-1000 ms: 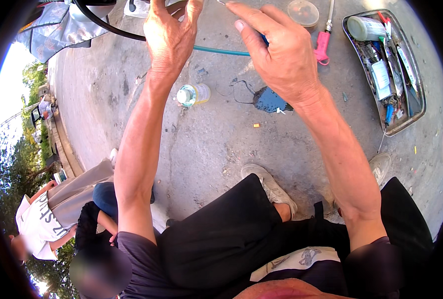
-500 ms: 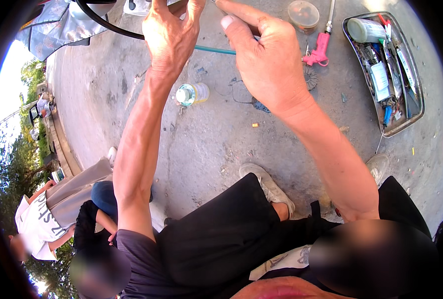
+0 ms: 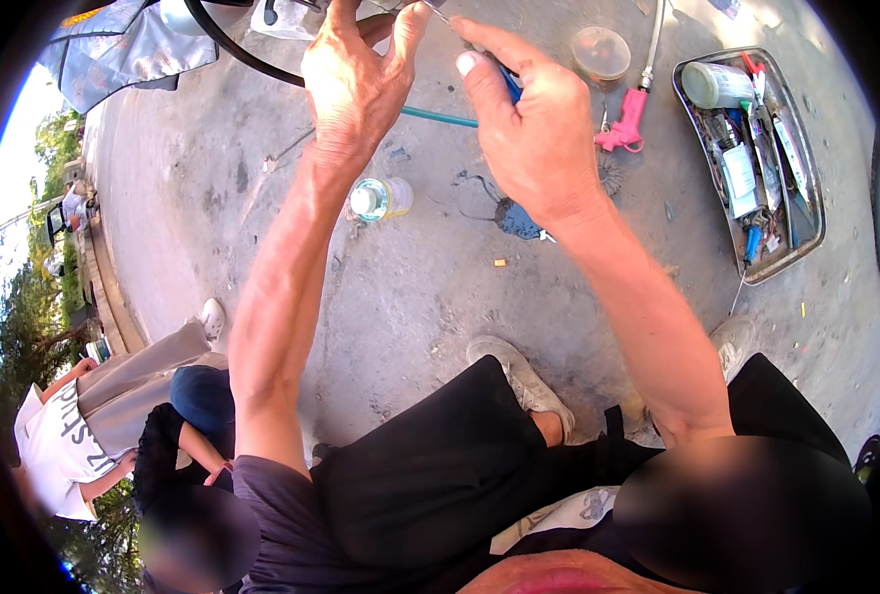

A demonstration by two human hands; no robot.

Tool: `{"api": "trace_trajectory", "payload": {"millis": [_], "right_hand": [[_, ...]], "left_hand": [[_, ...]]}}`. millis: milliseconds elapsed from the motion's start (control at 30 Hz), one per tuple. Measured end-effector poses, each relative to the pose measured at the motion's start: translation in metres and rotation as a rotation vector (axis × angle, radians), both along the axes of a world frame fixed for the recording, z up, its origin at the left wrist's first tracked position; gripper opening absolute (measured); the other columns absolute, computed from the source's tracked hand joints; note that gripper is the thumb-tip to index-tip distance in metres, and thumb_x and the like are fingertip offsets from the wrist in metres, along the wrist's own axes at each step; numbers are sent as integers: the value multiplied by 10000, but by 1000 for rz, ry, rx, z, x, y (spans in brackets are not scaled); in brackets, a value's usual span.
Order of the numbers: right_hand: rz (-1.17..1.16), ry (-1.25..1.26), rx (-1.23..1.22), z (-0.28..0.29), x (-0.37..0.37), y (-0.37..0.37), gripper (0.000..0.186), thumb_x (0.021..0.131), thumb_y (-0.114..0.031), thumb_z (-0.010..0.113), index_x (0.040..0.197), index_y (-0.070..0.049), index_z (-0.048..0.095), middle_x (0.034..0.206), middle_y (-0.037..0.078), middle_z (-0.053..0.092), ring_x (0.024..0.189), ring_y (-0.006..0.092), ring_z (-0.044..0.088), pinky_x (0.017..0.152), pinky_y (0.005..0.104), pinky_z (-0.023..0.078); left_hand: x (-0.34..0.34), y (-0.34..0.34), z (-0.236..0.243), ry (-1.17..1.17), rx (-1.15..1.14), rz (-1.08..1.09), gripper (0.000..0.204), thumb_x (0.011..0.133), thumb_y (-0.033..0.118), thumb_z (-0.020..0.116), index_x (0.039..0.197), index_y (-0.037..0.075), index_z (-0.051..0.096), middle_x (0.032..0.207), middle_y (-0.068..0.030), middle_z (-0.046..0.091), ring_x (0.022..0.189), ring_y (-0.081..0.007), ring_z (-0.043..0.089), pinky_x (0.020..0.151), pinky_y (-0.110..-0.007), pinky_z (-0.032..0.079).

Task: The person is repairing a scooter while sitting on the ground. They use a screwdriver to adjust parts of the scooter and handle various tools and containers from a nearby tray.

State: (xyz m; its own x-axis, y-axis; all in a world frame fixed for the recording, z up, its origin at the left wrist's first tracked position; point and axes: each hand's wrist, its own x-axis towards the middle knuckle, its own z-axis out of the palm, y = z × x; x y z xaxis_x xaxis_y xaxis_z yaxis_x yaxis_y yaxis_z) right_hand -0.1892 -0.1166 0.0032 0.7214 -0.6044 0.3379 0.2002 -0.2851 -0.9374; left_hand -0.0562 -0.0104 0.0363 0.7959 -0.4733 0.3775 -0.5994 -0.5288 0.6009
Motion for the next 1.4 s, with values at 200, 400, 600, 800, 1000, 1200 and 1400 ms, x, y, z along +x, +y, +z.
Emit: {"api": "trace_trajectory", "payload": {"millis": [200,400,600,800,1000,1200,1400], "right_hand": [[110,-13,439,14,0,6,328,966,-178,714,1209,42,692,789,138,679,634,264,672,587,393,520],[-155,125,-415,22,36,-1,334,963,-195,690,1235,-3,688,983,168,690,718,328,689,632,458,556],[208,193,191,18,32,-15,435,995,-235,713,1293,70,630,862,112,723,702,200,650,676,366,529],[299,328,171,36,17,-32,459,1002,-273,729,1314,50,634,898,74,689,771,126,587,683,317,501],[100,273,-133,48,21,-36,570,933,-432,807,1222,40,670,958,116,689,859,202,649,770,369,529],[-44,276,-523,50,50,-37,615,907,-506,827,1023,89,725,793,132,669,700,211,557,697,376,498],[-73,248,-646,21,55,-48,528,924,-446,825,1011,66,729,805,150,687,671,222,549,676,379,477]], "left_hand": [[0,0,-1,-95,30,-10,454,988,277,737,1150,-130,619,963,-264,777,903,-323,795,777,-392,615],[-2,7,5,-164,143,-21,505,993,345,760,1237,-60,582,1065,-212,790,968,-285,784,837,-350,580],[15,21,-8,-189,96,-70,538,963,348,766,1310,-15,574,1024,-226,739,932,-414,749,778,-468,618],[-7,41,13,-303,117,-97,326,970,163,729,1235,19,604,1062,-171,714,853,-328,740,695,-436,581],[1,70,62,-398,-218,102,392,971,230,782,1242,8,606,971,-86,692,801,-152,673,631,-328,545],[28,52,108,27,-501,144,338,1007,218,684,1165,-78,652,838,-178,734,753,-272,718,706,-386,572],[12,41,98,-78,-311,215,316,994,232,685,1128,-52,659,935,-185,708,846,-334,717,767,-427,570]]}}
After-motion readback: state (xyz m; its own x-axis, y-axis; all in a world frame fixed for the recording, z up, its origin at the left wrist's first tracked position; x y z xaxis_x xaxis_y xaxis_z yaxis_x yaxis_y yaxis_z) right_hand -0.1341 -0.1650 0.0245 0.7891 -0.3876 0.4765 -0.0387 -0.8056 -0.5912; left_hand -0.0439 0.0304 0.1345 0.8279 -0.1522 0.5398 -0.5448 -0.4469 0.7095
